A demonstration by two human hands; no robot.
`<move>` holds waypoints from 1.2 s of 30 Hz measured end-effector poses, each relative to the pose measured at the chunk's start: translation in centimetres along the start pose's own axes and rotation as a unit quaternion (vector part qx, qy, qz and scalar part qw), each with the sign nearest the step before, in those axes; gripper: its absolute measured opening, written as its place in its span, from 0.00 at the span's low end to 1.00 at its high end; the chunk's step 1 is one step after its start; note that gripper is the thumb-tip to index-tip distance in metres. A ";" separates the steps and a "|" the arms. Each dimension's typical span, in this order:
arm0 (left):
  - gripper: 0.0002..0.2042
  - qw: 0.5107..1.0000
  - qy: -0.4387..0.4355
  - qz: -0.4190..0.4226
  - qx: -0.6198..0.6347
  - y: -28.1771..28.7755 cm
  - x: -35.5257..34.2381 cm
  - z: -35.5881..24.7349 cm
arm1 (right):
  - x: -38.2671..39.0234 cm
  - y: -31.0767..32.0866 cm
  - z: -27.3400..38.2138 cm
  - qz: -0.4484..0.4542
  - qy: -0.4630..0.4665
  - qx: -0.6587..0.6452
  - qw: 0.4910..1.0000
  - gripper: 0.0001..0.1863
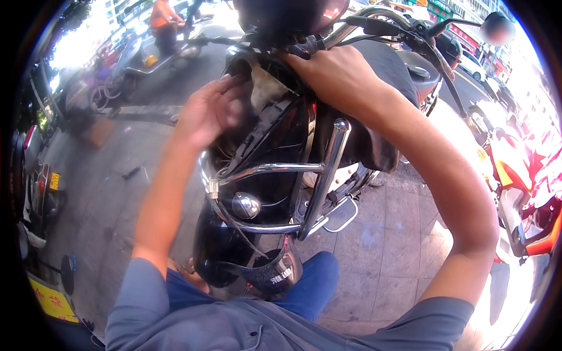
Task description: The person works on the front assembly of a black scooter, manipulating wires and components within the headlight area. They use their hands to adjust and connect parts inside the exposed front section of the vehicle.
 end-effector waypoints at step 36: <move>0.16 0.933 0.018 0.195 0.300 -1.5 -1.5 3.8 | -2.4 5.2 2.6 -0.247 -0.094 -0.352 0.898 0.09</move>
Point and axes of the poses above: each hand's wrist, its own x-axis away from the middle knuckle, its own y-axis out of the back of the hand, z = x × y, the point moved 4 cm from there along -x, towards the middle knuckle, and after that the axes turned 4 degrees about -z, right-handed, at the moved point
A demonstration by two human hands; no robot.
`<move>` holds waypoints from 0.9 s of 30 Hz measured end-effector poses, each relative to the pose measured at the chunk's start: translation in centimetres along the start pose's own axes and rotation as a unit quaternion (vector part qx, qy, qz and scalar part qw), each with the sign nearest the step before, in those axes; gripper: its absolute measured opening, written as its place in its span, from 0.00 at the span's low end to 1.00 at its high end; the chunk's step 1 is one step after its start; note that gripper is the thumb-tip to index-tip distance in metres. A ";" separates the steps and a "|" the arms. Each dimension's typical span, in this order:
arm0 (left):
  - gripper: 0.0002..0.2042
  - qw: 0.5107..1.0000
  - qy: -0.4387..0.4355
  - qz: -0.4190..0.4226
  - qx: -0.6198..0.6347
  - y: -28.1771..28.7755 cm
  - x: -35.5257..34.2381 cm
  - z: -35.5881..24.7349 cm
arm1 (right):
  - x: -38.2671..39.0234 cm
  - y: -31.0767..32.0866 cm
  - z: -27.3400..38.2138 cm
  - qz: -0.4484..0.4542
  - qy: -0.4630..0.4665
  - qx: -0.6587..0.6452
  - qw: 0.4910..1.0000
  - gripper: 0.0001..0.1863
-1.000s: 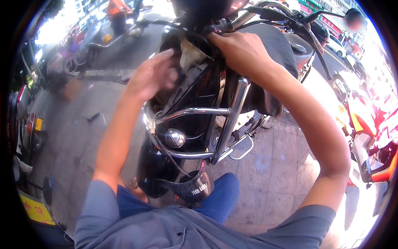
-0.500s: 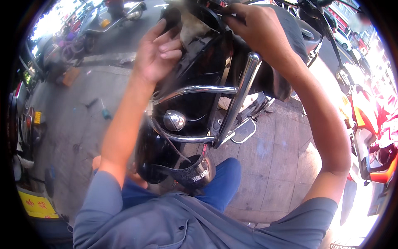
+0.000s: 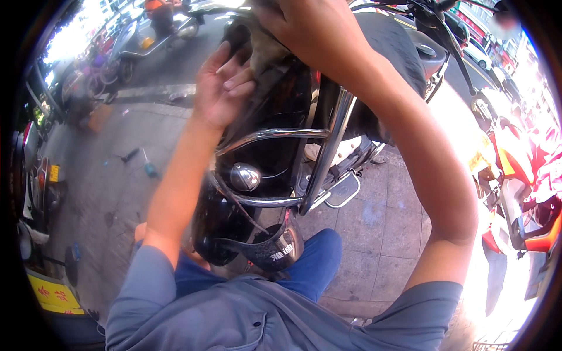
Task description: The person works on the front assembly of a black scooter, manipulating wires and components within the headlight area. They use their hands to adjust and connect parts inside the exposed front section of the vehicle.
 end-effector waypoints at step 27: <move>0.09 0.594 -0.405 -0.112 -0.686 -8.0 -1.3 -4.4 | 1.3 2.4 -2.5 0.092 -0.101 -0.134 0.982 0.14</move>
Point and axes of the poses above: each hand's wrist, its own x-axis away from the middle knuckle, its own y-axis out of the back of the hand, z = x × y, the point moved 4 cm from there along -x, towards the middle knuckle, and after that the axes turned 4 degrees about -z, right-handed, at the moved point
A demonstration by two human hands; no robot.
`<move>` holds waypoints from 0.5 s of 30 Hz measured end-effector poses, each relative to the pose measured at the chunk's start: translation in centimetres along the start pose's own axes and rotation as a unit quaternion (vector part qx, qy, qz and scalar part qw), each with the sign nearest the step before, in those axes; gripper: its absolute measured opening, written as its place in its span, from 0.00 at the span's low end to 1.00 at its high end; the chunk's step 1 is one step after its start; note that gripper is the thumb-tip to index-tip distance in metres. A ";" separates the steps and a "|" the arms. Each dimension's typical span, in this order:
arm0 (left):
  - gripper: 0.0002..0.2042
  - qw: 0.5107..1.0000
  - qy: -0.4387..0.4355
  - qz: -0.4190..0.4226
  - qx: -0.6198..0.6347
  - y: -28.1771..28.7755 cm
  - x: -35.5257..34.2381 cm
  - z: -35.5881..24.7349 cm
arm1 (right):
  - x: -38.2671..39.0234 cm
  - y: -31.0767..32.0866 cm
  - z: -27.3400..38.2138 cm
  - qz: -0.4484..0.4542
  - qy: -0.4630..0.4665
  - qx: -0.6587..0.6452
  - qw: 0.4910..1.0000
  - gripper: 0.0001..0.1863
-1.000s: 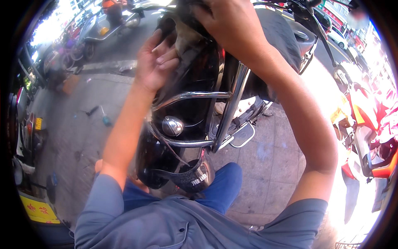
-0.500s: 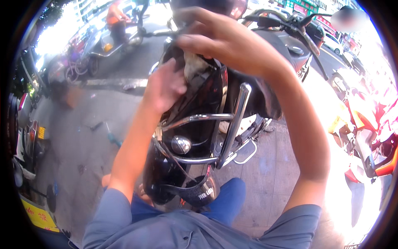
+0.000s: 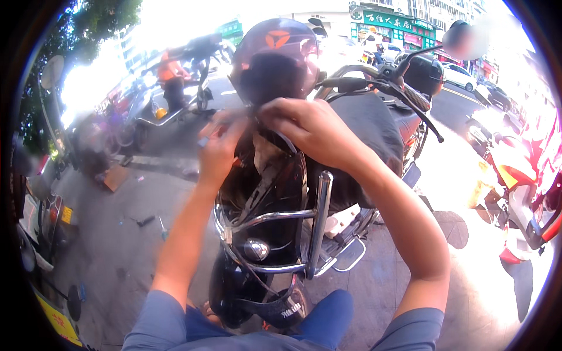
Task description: The person works on the front assembly of a black scooter, manipulating wires and components within the headlight area. They use their hands to adjust and connect parts inside the exposed front section of the vehicle.
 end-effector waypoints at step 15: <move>0.09 0.973 0.200 -0.013 0.116 -0.7 0.6 1.7 | 3.8 0.9 -6.4 0.095 0.064 0.075 0.991 0.28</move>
Point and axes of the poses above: each hand's wrist, its own x-axis away from the middle knuckle, its own y-axis out of the back of the hand, z = x × y, the point moved 4 cm from there along -x, towards the middle knuckle, and after that the axes turned 4 degrees about -z, right-handed, at the moved point
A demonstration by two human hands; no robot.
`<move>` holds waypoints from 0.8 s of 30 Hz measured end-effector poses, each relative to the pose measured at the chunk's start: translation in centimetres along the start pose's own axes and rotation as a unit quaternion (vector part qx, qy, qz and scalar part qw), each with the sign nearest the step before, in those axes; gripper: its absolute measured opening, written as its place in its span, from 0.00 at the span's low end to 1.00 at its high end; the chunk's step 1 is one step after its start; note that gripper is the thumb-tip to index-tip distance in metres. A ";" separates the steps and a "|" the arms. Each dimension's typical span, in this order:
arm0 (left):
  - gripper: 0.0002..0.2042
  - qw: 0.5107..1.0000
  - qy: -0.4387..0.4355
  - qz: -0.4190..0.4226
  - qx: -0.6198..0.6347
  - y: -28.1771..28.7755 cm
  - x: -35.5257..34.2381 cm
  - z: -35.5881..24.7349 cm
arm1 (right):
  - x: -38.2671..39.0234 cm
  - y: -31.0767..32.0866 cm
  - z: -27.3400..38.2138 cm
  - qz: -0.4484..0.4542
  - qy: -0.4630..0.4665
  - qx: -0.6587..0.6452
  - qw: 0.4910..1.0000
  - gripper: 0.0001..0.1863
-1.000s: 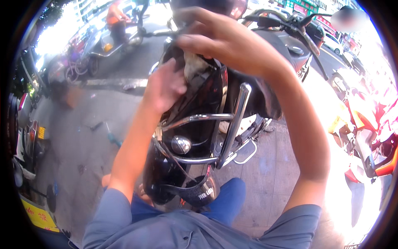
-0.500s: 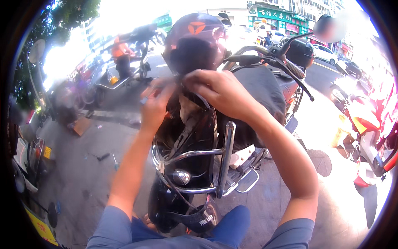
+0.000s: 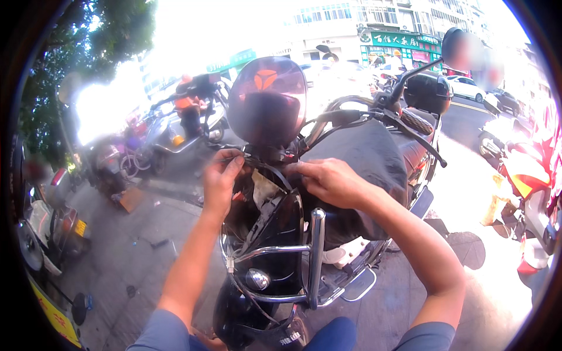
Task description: The person works on the front assembly of a black scooter, manipulating wires and components within the headlight area. They use their hands to adjust and connect parts inside the exposed front section of the vehicle.
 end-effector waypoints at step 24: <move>0.07 0.995 0.018 0.046 -0.086 0.3 -1.0 -1.9 | -5.5 -1.5 0.8 0.168 -0.029 0.211 0.962 0.32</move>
Point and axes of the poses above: each hand's wrist, its own x-axis away from the middle knuckle, its own y-axis out of the back of the hand, z = x × y, the point moved 4 cm from there along -x, towards the middle knuckle, and after that the axes turned 4 degrees about -z, right-handed, at the moved point
